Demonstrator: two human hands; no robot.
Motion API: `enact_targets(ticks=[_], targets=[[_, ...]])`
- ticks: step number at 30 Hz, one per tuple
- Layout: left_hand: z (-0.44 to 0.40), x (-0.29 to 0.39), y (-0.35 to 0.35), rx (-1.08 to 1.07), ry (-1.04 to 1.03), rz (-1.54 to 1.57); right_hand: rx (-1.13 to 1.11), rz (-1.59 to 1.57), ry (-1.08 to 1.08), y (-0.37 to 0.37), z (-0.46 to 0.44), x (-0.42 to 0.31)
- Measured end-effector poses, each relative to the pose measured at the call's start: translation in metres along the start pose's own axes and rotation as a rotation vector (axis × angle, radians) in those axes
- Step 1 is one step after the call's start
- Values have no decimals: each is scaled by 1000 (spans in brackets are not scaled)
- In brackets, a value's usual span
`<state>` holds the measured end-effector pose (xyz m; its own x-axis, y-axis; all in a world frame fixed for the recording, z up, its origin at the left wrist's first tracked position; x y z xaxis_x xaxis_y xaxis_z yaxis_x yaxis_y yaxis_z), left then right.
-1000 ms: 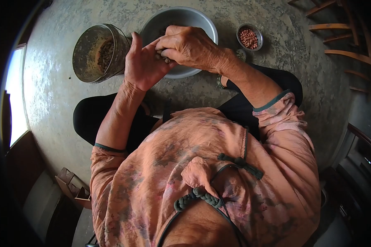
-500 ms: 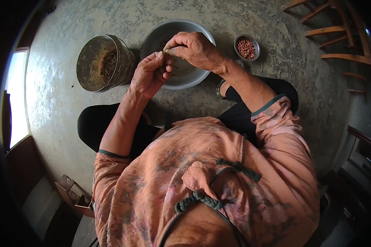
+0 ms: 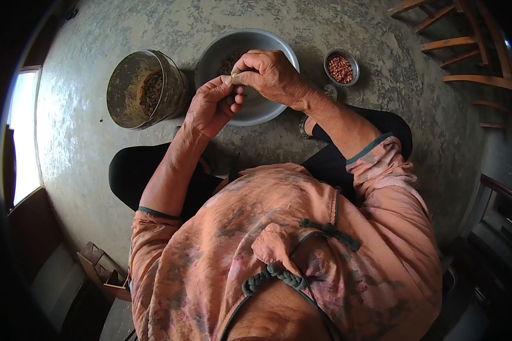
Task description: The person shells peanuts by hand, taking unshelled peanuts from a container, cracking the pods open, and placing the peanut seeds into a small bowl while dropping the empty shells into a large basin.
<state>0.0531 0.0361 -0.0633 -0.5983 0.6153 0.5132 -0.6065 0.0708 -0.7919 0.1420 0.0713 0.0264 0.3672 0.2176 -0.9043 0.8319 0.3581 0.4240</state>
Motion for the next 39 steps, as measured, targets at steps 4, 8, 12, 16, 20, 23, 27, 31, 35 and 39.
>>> enact_targets(ticks=[4,8,12,16,20,23,27,31,35,39], targets=[[1,-2,-3,18,47,-6,-8,60,43,2,0,0],[4,-4,-5,40,98,1,-60,1,-20,-6,3,14],[2,-10,11,67,160,-156,-58,-34,1,-11,8,11],[2,-3,20,99,155,-323,-58,25,48,-12,8,14],[0,0,15,95,81,-276,-56,-14,-74,-8,7,22],[-1,-2,10,79,75,-189,-20,115,70,-3,6,9],[0,0,7,102,41,-312,-15,180,73,-1,6,7],[4,5,0,139,1,-425,-13,175,68,0,7,8],[6,11,-1,140,-8,-451,-55,56,52,-1,5,7],[6,11,-1,149,-71,-357,-81,-183,-82,-4,5,18]])
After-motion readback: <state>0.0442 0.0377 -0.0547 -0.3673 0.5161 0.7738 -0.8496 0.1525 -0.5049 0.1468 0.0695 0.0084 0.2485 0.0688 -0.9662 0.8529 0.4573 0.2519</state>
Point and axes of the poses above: each hand's wrist, its own z-axis away from the middle knuckle, its own y-axis out of the back of the hand, x = y × z, the point moved 9 cm from there along -z, towards the middle knuckle, and after that the axes turned 1 degree about -y, right-handed, at the moved point
